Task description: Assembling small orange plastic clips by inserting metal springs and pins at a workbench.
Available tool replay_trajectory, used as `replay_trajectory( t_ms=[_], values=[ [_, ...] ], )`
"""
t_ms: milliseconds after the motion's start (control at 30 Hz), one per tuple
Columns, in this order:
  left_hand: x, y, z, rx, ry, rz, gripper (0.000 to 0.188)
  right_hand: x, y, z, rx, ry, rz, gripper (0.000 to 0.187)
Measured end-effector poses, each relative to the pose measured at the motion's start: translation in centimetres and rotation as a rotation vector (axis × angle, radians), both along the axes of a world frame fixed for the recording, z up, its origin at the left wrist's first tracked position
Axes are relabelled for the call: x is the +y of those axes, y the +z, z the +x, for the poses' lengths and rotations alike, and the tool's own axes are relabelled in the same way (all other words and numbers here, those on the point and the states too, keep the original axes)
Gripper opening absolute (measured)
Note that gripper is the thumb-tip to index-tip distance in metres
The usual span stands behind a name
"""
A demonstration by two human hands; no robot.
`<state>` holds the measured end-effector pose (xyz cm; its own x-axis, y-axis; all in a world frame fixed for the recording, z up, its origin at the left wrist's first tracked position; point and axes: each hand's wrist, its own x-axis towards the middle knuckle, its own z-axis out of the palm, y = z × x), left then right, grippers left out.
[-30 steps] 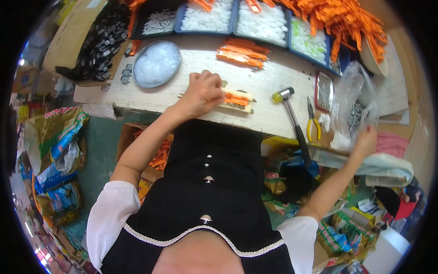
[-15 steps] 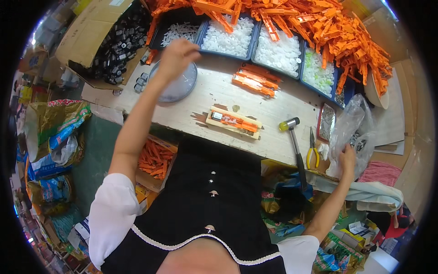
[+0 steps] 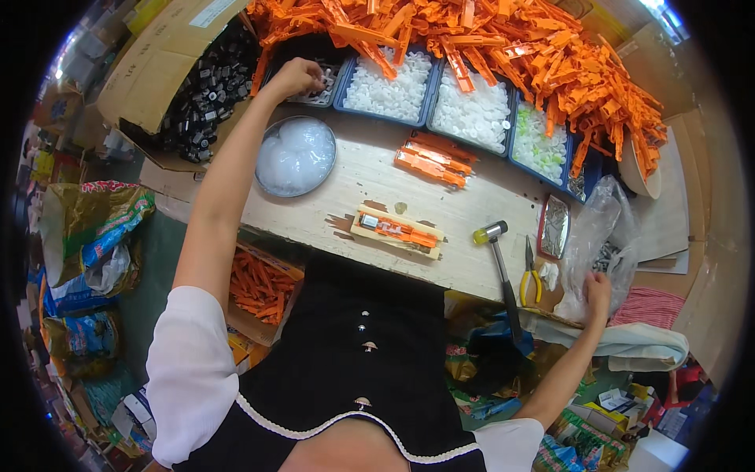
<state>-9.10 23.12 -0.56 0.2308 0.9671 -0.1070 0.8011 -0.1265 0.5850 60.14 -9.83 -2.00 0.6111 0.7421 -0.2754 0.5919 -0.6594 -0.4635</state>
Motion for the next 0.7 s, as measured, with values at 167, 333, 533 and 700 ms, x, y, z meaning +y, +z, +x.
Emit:
replay_trajectory(
  t_ms=[167, 333, 533, 700],
  values=[
    [-0.9, -0.3, -2.3, -0.386, 0.107, -0.052, 0.019, 0.8, 1.3, -3.7, -0.748, 0.169, -0.143, 0.026],
    [-2.4, 0.5, -1.8, -0.445, 0.102, 0.081, 0.026, 2.5, 0.6, -4.4, -0.562, 0.185, -0.143, 0.032],
    [-5.1, 2.4, -2.3, -0.679, 0.134, 0.011, 0.024, 2.0, -0.1, -3.9, -0.547, 0.162, -0.033, 0.036],
    [-11.8, 3.5, -1.6, -1.125, 0.118, 0.064, 0.016, 1.3, -1.2, -1.3, -0.54, 0.202, -0.095, 0.032]
  ],
)
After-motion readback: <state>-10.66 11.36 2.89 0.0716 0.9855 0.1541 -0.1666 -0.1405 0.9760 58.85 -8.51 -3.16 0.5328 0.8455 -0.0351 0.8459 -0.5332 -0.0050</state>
